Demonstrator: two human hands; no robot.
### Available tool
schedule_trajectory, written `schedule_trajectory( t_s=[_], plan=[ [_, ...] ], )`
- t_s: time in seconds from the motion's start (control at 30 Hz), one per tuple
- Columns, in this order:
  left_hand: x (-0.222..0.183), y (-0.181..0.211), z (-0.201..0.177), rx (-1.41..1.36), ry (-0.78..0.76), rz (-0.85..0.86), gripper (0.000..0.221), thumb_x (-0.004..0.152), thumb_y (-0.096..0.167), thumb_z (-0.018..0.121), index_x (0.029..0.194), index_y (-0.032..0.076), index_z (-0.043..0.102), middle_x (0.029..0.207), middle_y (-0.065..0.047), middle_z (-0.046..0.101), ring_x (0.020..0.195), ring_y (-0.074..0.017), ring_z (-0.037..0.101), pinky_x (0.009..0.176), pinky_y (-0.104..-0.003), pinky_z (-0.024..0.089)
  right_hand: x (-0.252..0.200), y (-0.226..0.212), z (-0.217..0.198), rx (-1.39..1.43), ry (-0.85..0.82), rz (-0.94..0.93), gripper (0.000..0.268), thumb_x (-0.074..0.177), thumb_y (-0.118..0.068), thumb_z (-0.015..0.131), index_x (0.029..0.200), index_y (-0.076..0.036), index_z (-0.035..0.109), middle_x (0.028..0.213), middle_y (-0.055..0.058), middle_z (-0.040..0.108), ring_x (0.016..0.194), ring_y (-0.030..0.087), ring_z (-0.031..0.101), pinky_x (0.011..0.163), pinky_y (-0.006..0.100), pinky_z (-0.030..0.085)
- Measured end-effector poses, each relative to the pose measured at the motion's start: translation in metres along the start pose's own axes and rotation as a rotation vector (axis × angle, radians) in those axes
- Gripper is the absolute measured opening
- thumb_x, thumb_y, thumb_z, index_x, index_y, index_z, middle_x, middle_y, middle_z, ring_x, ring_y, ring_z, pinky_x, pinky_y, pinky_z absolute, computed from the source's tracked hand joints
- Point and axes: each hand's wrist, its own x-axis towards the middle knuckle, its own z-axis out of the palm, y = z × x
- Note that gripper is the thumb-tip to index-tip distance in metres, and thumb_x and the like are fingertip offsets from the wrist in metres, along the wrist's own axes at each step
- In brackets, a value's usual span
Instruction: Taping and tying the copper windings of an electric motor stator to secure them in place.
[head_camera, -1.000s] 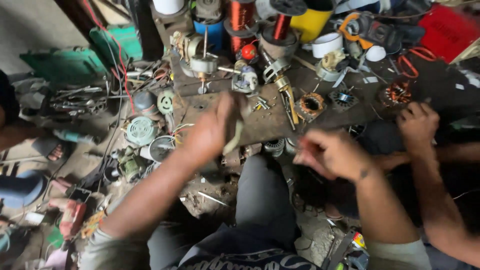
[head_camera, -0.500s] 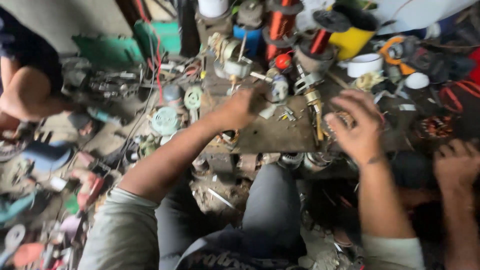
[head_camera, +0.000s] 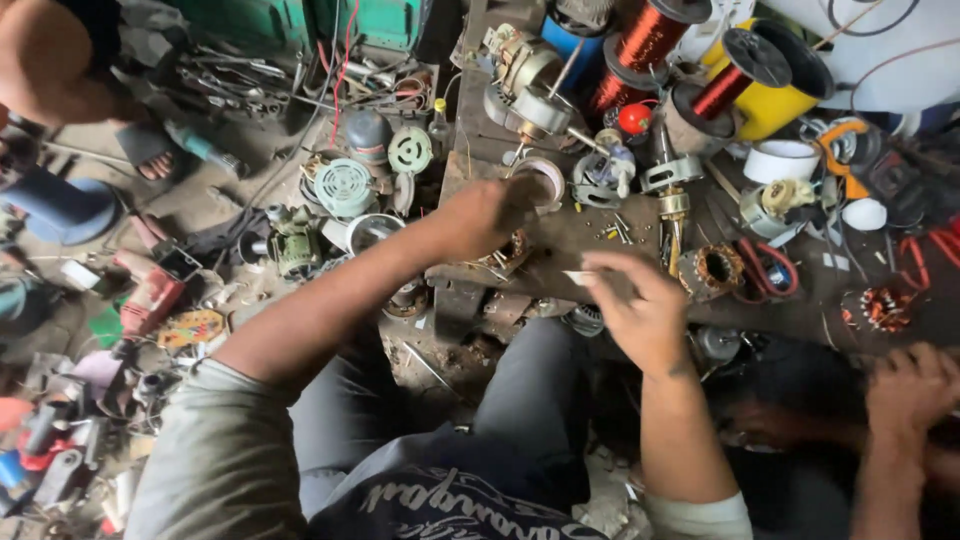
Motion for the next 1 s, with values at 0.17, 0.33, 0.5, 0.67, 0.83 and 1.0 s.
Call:
schedule_trajectory(
  t_s=[0.17, 0.33, 0.5, 0.67, 0.83, 1.0],
  plan=[
    [-0.017, 0.009, -0.021, -0.149, -0.142, 0.031, 0.028, 0.09, 0.012, 0.059, 0.114, -0.001, 0.068, 0.098, -0.025, 0.076, 0.096, -0.0453, 0.073, 0.093, -0.058, 0.052, 0.001, 0.022, 0.038, -0.028, -0.196, 0.109, 0.032, 0.085, -0.003, 0.079, 0.117, -0.006, 0.075, 0.097, 0.016, 0.074, 0.089, 0.029, 0.072, 0.074, 0.036, 0.057],
    [-0.03, 0.044, -0.033, 0.059, -0.358, 0.052, 0.046, 0.07, 0.007, 0.072, 0.113, -0.009, 0.066, 0.105, -0.029, 0.074, 0.111, -0.0488, 0.067, 0.117, -0.073, 0.013, -0.001, 0.031, 0.047, 0.005, -0.153, 0.215, 0.008, 0.094, -0.005, 0.074, 0.102, -0.005, 0.076, 0.09, 0.013, 0.075, 0.086, 0.022, 0.071, 0.074, 0.034, 0.055],
    [-0.023, 0.02, 0.006, 0.174, -0.19, 0.06, 0.042, 0.073, 0.021, 0.079, 0.103, -0.007, 0.072, 0.095, -0.027, 0.075, 0.102, -0.0484, 0.07, 0.11, -0.081, 0.014, -0.026, 0.065, 0.051, 0.037, -0.086, 0.334, 0.01, 0.095, -0.009, 0.075, 0.103, -0.001, 0.075, 0.089, 0.013, 0.075, 0.088, 0.015, 0.068, 0.075, 0.036, 0.056],
    [-0.023, -0.01, 0.026, -0.074, -0.089, 0.069, 0.022, 0.085, 0.023, 0.072, 0.102, 0.011, 0.077, 0.098, -0.011, 0.078, 0.103, -0.0372, 0.072, 0.108, -0.074, 0.022, -0.031, 0.072, 0.045, 0.384, 0.071, 0.406, 0.015, 0.101, -0.006, 0.064, 0.111, 0.003, 0.07, 0.09, 0.015, 0.072, 0.083, 0.017, 0.07, 0.077, 0.032, 0.059],
    [-0.025, -0.017, 0.032, -0.132, -0.079, 0.063, 0.02, 0.086, 0.025, 0.073, 0.103, 0.015, 0.076, 0.1, -0.007, 0.078, 0.104, -0.0344, 0.07, 0.107, -0.07, 0.025, -0.036, 0.065, 0.045, 0.345, 0.061, 0.425, 0.016, 0.098, -0.004, 0.069, 0.11, 0.004, 0.073, 0.091, 0.013, 0.073, 0.084, 0.015, 0.071, 0.076, 0.031, 0.06],
    [-0.027, -0.004, 0.024, -0.145, -0.079, 0.038, 0.019, 0.089, 0.02, 0.071, 0.106, 0.013, 0.077, 0.099, -0.012, 0.079, 0.101, -0.0385, 0.072, 0.11, -0.076, 0.015, -0.028, 0.057, 0.045, 0.178, 0.001, 0.309, 0.02, 0.092, -0.004, 0.078, 0.111, 0.001, 0.076, 0.087, 0.013, 0.073, 0.086, 0.013, 0.069, 0.074, 0.036, 0.059]
  ],
)
